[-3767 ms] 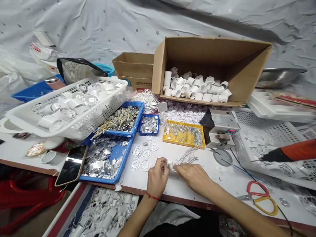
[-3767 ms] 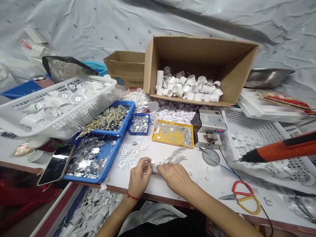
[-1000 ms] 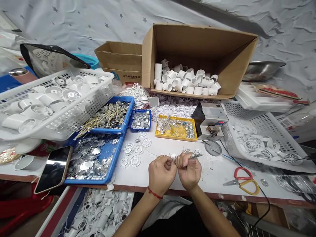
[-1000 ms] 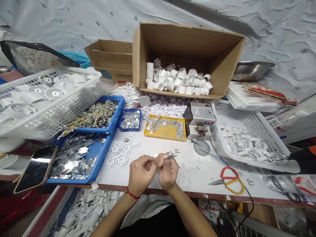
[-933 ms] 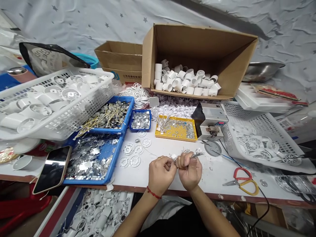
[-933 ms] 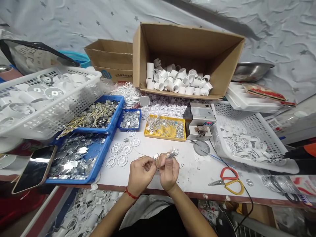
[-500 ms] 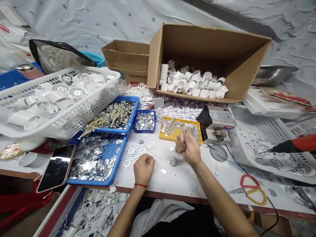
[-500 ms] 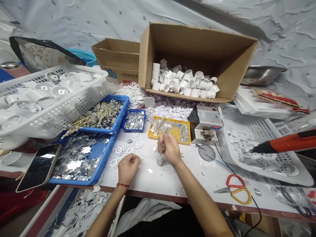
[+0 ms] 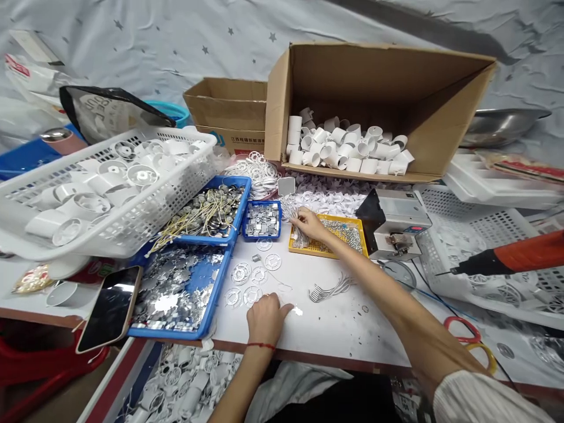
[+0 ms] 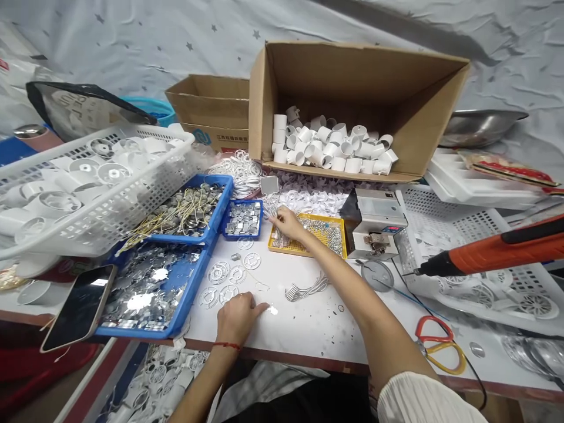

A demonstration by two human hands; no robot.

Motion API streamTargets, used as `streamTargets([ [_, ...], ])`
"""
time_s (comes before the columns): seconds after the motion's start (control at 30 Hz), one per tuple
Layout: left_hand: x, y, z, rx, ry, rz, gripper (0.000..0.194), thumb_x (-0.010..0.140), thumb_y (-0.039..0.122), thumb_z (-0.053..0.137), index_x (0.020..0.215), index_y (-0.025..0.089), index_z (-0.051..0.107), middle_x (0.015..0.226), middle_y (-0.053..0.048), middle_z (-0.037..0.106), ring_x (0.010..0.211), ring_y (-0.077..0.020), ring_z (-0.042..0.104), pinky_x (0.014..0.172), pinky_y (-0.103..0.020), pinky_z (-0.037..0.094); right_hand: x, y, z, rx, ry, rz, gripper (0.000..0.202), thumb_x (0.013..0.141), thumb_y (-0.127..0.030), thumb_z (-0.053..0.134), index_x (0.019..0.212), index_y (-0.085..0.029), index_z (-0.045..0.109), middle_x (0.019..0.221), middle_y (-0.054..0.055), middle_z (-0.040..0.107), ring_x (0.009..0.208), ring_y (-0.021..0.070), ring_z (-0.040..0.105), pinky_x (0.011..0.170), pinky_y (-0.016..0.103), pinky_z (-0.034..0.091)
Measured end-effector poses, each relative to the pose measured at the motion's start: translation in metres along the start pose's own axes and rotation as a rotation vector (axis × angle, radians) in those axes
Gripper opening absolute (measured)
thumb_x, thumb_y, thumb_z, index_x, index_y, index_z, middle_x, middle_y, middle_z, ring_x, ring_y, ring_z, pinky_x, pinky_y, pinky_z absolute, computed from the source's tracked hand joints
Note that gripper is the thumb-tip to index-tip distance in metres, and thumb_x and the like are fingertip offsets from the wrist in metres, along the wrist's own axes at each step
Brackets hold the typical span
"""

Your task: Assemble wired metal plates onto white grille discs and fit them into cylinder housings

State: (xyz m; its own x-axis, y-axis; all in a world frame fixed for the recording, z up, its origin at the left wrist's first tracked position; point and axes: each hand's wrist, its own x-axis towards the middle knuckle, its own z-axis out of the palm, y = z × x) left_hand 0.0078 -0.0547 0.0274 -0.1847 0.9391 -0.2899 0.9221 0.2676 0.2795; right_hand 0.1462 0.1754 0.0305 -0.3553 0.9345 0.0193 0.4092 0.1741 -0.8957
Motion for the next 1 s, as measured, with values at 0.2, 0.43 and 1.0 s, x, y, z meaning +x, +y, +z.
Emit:
streamTargets([
  [0.2, 0.009, 0.051, 0.002, -0.018, 0.033, 0.435, 0.052, 0.075, 0.039, 0.076, 0.118, 0.018, 0.057, 0.12, -0.011, 0.06, 0.11, -0.027, 0.058, 0.087, -0.035, 0.049, -0.027, -0.023, -0.028, -0.189, 0.308, 0.157, 0.031, 0.08, -0.029, 0.062, 0.105, -0.013, 0.056, 0.126, 0.022, 0.049, 0.124, 0.0352, 0.04, 0.103, 0.049, 0.032],
  [0.43, 0.027, 0.063, 0.029, -0.132, -0.005, 0.493, 0.013, 0.084, 0.016, 0.062, 0.096, 0.015, 0.061, 0.101, -0.01, 0.06, 0.1, -0.0287, 0.059, 0.079, -0.038, 0.05, -0.204, -0.017, -0.009, -0.005, 0.148, 0.428, 0.05, 0.086, -0.06, 0.047, 0.061, -0.018, 0.057, 0.056, 0.006, 0.061, 0.054, 0.0188, 0.061, 0.055, 0.03, 0.048],
  [1.0, 0.004, 0.053, 0.038, -0.972, -0.046, 0.406, 0.033, 0.095, 0.05, 0.032, 0.088, 0.02, 0.046, 0.069, 0.003, 0.049, 0.058, -0.0122, 0.047, 0.058, -0.025, 0.041, -0.199, 0.007, 0.044, 0.417, 0.407, 0.298, 0.054, 0.074, -0.074, 0.044, 0.067, -0.02, 0.049, 0.059, -0.002, 0.049, 0.056, 0.0123, 0.045, 0.054, 0.026, 0.039],
])
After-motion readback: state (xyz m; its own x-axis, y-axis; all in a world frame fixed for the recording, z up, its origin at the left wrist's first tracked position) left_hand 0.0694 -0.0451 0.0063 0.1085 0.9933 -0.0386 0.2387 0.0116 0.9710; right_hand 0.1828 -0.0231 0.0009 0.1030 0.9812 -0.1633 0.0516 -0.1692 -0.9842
